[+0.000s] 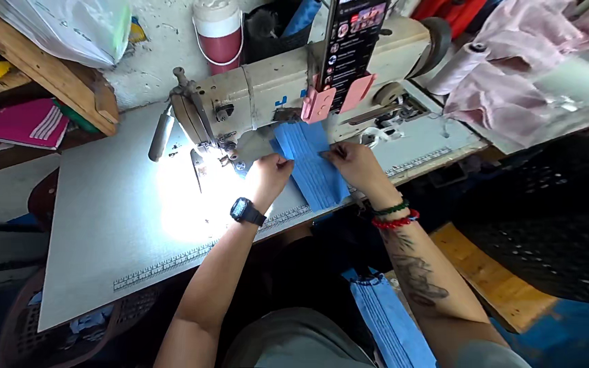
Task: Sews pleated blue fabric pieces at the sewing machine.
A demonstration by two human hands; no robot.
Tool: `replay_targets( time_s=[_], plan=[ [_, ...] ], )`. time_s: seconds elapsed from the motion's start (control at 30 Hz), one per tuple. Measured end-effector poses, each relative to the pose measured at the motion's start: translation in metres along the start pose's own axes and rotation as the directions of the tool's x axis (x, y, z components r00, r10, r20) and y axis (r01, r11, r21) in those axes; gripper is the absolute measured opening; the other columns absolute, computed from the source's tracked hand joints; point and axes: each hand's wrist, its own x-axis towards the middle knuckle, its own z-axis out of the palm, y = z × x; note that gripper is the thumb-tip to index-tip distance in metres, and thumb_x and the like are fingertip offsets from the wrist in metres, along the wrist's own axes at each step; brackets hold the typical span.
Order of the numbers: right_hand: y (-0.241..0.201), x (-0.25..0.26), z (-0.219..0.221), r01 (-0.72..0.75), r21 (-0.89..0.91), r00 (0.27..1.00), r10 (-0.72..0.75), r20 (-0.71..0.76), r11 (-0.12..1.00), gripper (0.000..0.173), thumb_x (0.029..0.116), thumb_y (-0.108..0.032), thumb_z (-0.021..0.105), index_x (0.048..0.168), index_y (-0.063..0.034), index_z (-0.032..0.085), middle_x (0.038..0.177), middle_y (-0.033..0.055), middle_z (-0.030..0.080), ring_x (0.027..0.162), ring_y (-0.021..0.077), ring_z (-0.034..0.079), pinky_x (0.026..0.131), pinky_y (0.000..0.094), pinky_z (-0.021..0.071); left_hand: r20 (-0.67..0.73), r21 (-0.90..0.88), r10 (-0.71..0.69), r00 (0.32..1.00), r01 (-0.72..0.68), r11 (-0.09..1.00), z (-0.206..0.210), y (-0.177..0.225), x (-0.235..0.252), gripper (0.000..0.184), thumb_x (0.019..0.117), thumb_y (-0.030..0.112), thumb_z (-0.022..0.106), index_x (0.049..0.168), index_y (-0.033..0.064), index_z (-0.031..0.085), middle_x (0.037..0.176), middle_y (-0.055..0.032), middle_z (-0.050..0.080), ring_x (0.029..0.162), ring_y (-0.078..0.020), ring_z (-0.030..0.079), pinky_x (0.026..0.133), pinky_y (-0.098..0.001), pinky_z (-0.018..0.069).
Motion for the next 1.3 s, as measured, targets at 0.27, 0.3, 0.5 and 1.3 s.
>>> replay_targets(
  time_s=[0.27, 0.3, 0.5, 1.3],
  plan=[
    [0.005, 0.007, 0.023, 0.017, -0.278, 0.999, -0.008, 0.032, 0.96, 0.03, 0.0965, -0.03, 0.072, 0.104, -0.0014, 0.069, 0.108, 0.0235, 0.063, 0.089, 0.0425, 0.066, 0.069, 0.0627, 0.0526, -0.039, 0.423, -0.142, 0.989, 0.145, 0.894, 0.029, -0.002, 0.018, 0.028, 0.0958, 0.036, 0.066, 0.11, 0.0135, 0.075, 0.13, -0.0167, 0.061, 0.128, -0.0377, 0.051, 0.097, -0.0581, 0.0427],
    [0.004, 0.009, 0.025, 0.014, -0.291, 0.999, -0.001, 0.045, 0.957, 0.027, 0.0981, -0.028, 0.07, 0.104, -0.0009, 0.07, 0.111, 0.0236, 0.062, 0.092, 0.0423, 0.066, 0.071, 0.0623, 0.0531, -0.028, 0.425, -0.144, 0.989, 0.142, 0.894, 0.032, -0.002, 0.021, 0.025, 0.0956, 0.034, 0.065, 0.106, 0.0138, 0.076, 0.13, -0.0153, 0.062, 0.129, -0.0369, 0.051, 0.098, -0.058, 0.0424],
    [0.005, -0.002, 0.01, 0.027, -0.146, 0.997, -0.016, 0.076, 0.989, 0.024, 0.1043, -0.024, 0.058, 0.113, -0.0024, 0.059, 0.092, 0.0176, 0.066, 0.086, 0.0356, 0.068, 0.074, 0.057, 0.0544, 0.062, 0.176, 0.04, 0.997, -0.05, 0.983, 0.033, 0.009, 0.004, 0.024, 0.0974, 0.019, 0.062, 0.101, -0.0041, 0.066, 0.106, -0.0193, 0.066, 0.102, -0.032, 0.066, 0.09, -0.0521, 0.0535],
    [0.216, -0.351, 0.014, -0.675, -0.178, 0.64, 0.688, 0.343, 0.716, 0.043, 0.0994, -0.021, 0.065, 0.138, -0.0046, 0.057, 0.108, 0.0192, 0.071, 0.096, 0.0341, 0.07, 0.089, 0.0565, 0.0547, 0.926, -0.105, 0.137, 0.351, -0.11, 0.988, 0.207, 0.018, -0.157, 0.034, 0.1032, 0.024, 0.058, 0.128, 0.0015, 0.064, 0.117, -0.0173, 0.071, 0.113, -0.0298, 0.067, 0.105, -0.0551, 0.0459]
  ],
)
